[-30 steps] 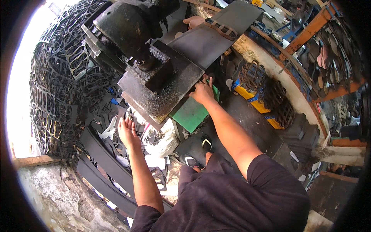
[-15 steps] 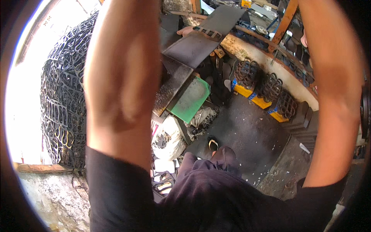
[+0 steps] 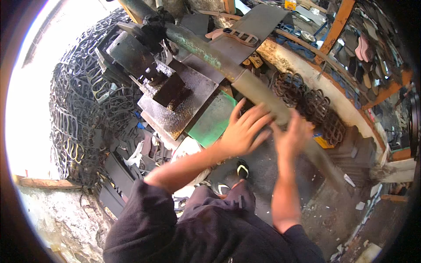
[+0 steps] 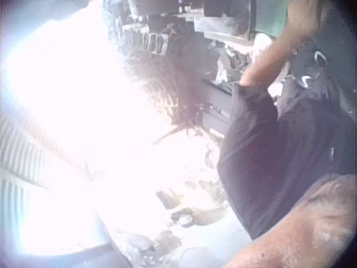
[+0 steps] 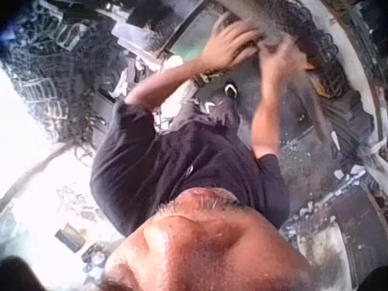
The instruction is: The person cuts a large black rubber sheet into strips using a red utility knife on the floor of a workshop. After cutting, they move the strips to a hydraulic press and operate the press to cut the rubber into smaller pieces.
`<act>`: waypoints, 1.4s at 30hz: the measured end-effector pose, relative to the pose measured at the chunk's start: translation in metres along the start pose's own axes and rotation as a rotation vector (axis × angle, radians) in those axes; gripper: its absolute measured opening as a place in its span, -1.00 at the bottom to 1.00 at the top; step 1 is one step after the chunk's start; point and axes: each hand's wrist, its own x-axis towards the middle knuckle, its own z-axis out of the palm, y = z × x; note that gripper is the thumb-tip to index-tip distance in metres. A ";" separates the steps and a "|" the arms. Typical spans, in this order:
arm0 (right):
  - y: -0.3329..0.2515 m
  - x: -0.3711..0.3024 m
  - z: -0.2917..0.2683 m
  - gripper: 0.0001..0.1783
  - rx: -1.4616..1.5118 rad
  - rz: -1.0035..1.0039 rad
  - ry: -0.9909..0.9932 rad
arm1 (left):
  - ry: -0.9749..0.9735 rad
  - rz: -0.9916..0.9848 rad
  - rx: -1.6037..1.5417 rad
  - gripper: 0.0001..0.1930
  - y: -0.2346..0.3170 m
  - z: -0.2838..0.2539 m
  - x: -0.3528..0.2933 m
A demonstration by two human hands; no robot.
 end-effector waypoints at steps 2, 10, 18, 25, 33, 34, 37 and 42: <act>-0.003 0.064 -0.104 0.00 -0.169 -0.173 0.103 | -0.053 -0.522 -0.265 -0.19 0.016 -0.008 -0.096; -0.132 0.326 -0.260 -0.53 -0.517 -0.638 0.762 | -0.035 -1.541 0.076 -0.17 -0.171 0.025 -0.126; -0.170 0.450 -0.155 -0.63 -0.267 -0.581 0.212 | -0.276 -1.532 0.172 -0.29 -0.164 0.079 -0.200; -0.223 0.412 -0.158 -0.71 -0.064 -0.802 0.256 | 0.880 -1.297 -0.135 -0.30 -0.079 0.011 -0.258; -0.176 0.062 -0.052 -0.75 0.934 -0.982 -0.669 | 1.269 -1.503 -0.531 -0.43 -0.083 -0.073 -0.268; -0.156 -0.001 -0.019 -0.64 0.914 -0.823 -0.860 | 1.310 -1.519 -0.498 -0.20 -0.066 -0.072 -0.238; -0.177 -0.100 -0.002 -0.09 0.849 -0.787 -0.837 | 1.265 -1.445 -0.311 -0.04 -0.017 -0.085 -0.160; -0.171 -0.067 0.029 0.01 0.836 -0.171 -0.656 | 0.979 -1.212 -0.765 -0.08 0.009 -0.095 -0.120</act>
